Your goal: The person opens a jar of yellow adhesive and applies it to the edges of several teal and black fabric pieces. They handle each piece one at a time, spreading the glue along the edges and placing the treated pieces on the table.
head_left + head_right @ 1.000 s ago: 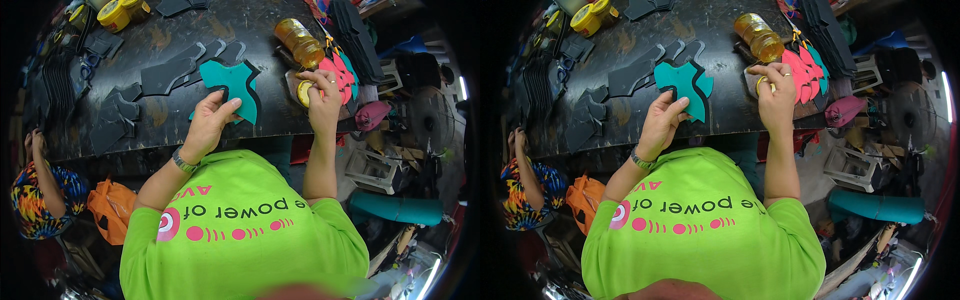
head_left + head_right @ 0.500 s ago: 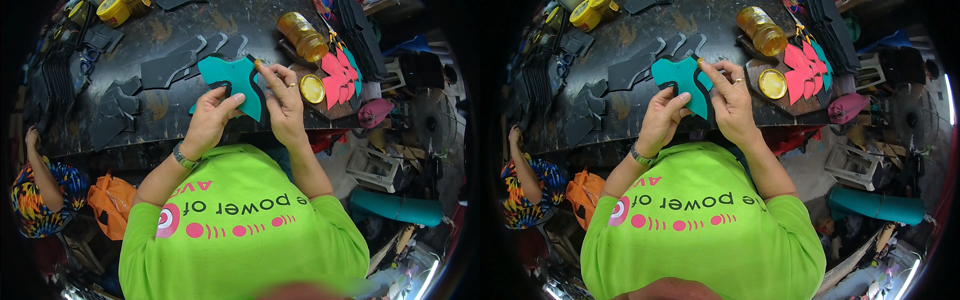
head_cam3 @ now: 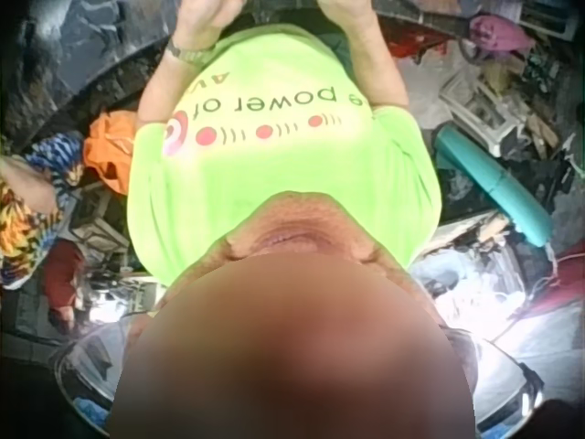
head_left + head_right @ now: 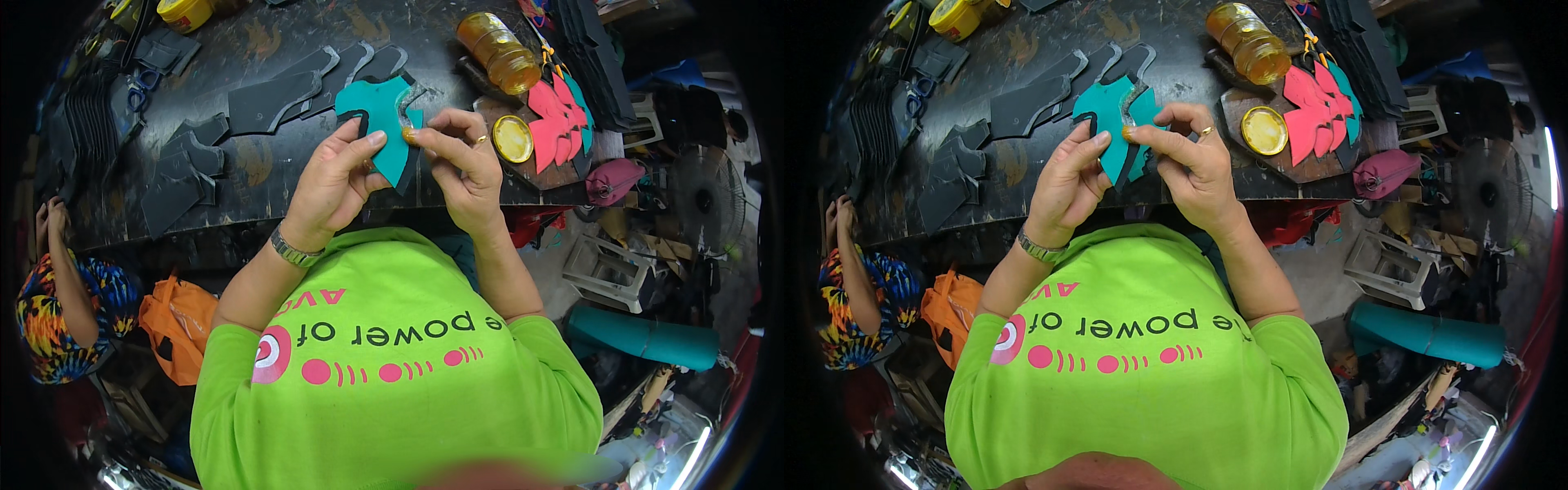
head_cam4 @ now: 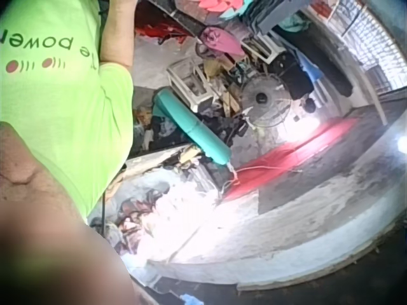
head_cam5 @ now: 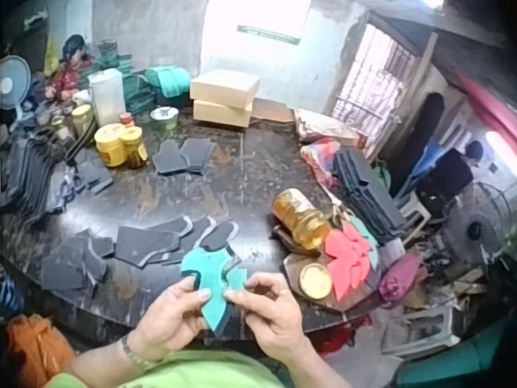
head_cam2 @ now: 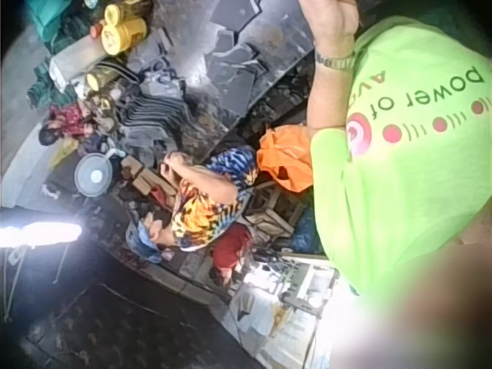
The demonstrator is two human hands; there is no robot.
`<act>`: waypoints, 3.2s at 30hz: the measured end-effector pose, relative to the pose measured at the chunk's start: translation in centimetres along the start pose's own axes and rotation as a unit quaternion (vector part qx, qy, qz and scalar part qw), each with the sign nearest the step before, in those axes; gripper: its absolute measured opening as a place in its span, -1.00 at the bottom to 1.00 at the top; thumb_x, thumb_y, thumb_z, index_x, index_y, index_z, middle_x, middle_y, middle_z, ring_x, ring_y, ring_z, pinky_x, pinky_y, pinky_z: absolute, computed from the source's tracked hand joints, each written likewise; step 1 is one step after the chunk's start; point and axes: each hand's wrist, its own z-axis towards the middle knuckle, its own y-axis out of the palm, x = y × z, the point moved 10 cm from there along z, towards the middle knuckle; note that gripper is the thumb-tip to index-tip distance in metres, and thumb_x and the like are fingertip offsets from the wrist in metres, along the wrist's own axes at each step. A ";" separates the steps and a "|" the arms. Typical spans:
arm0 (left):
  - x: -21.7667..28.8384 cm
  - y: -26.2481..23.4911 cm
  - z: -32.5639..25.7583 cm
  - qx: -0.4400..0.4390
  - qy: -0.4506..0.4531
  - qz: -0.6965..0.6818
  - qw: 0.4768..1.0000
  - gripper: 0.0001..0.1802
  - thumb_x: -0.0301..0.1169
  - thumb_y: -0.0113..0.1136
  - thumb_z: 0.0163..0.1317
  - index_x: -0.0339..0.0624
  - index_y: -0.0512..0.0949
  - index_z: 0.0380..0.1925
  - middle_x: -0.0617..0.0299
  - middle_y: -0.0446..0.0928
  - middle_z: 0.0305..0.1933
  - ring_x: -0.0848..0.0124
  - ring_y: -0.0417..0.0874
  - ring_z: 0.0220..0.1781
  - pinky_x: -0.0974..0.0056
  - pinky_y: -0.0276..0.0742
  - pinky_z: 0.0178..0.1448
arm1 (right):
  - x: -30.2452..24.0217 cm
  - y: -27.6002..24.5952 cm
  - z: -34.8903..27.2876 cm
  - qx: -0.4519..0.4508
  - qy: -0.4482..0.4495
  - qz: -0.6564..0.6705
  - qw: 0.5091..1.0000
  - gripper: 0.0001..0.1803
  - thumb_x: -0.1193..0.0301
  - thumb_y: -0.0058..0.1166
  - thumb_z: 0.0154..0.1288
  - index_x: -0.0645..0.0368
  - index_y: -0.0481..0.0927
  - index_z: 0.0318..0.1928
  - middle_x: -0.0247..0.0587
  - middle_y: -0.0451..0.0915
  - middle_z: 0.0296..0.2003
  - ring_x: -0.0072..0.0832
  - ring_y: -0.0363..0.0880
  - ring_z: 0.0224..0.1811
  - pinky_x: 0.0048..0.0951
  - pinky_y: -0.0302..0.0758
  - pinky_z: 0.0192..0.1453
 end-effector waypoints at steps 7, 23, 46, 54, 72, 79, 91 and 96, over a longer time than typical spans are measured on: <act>0.9 -0.3 0.5 -0.003 0.017 0.016 1.000 -0.78 -0.47 0.07 0.51 -0.17 0.51 0.10 0.23 0.69 -0.03 0.50 0.77 -0.09 0.40 0.81 -0.09 | -2.5 0.3 -0.8 -0.001 -0.123 -0.122 0.985 -0.42 0.69 0.24 -0.05 -0.18 0.81 -0.01 -0.31 0.53 -0.15 -0.35 0.49 -0.17 -0.35 0.45 -0.09; 2.1 -0.4 0.3 0.054 0.139 0.189 0.971 -0.81 -0.41 0.15 0.48 -0.23 0.59 0.00 0.32 0.65 -0.11 0.56 0.61 -0.09 0.37 0.53 0.05 | 1.5 0.7 0.2 0.043 0.088 0.127 0.987 0.34 0.46 0.43 0.12 0.07 -0.41 0.62 0.04 0.54 0.09 -0.34 0.52 0.08 -0.29 0.41 0.21; 3.8 2.0 -1.3 0.068 0.232 0.831 0.501 -0.24 -0.17 0.58 -0.04 -0.17 0.54 0.19 0.08 0.45 0.21 0.09 0.46 0.25 0.06 0.35 0.23 | 27.1 -18.4 21.0 0.157 0.358 -0.068 0.918 0.12 0.61 0.41 0.01 0.08 0.07 0.56 -0.07 0.63 -0.27 -0.40 0.63 -0.33 -0.35 0.58 -0.32; 4.2 1.7 -0.3 0.049 0.212 0.826 0.520 -0.17 -0.23 0.61 -0.12 -0.18 0.52 0.23 0.09 0.49 0.10 0.10 0.50 0.16 0.07 0.40 0.18 | 17.4 -20.5 16.7 0.100 0.158 -0.210 0.960 -0.18 0.36 0.35 0.28 0.15 0.25 0.49 -0.05 0.68 0.00 -0.50 0.68 -0.09 -0.47 0.60 -0.01; 4.4 2.0 1.9 0.020 0.163 0.822 0.545 -0.31 -0.36 0.58 -0.08 -0.16 0.53 0.11 0.13 0.53 0.01 0.12 0.52 0.09 0.10 0.43 0.18 | 8.2 -11.0 1.2 -0.022 0.160 -0.465 0.870 -0.35 0.45 0.11 0.15 -0.01 0.53 0.34 0.03 0.52 -0.20 -0.04 0.54 -0.10 -0.06 0.48 -0.05; 3.6 1.4 1.8 0.021 0.134 0.698 0.703 -0.40 -0.43 0.53 0.07 -0.26 0.49 0.12 0.04 0.68 -0.15 0.23 0.71 -0.11 0.22 0.58 0.03 | 7.2 -10.0 2.1 -0.001 0.112 -0.524 0.845 -0.49 0.47 0.08 0.13 0.04 0.64 0.16 0.02 0.54 -0.18 -0.03 0.56 -0.10 -0.02 0.49 -0.06; 1.6 1.5 1.2 -0.095 -0.010 0.345 0.934 -0.42 -0.45 0.34 0.35 -0.35 0.44 0.33 0.27 0.65 0.02 0.58 0.65 -0.05 0.41 0.63 0.07 | 0.5 -2.8 1.9 0.007 0.033 -0.041 0.999 -0.42 0.76 0.03 0.11 0.04 0.73 0.12 -0.25 0.45 -0.03 -0.45 0.45 -0.08 -0.47 0.44 0.06; 1.8 1.5 0.8 -0.085 -0.015 0.303 0.949 -0.40 -0.46 0.31 0.36 -0.29 0.40 0.39 0.25 0.63 0.09 0.56 0.65 0.00 0.38 0.63 0.09 | 0.7 -1.6 2.0 0.005 0.028 -0.036 0.999 -0.41 0.75 0.06 0.12 0.02 0.72 0.15 -0.23 0.47 0.03 -0.44 0.46 -0.09 -0.46 0.47 0.04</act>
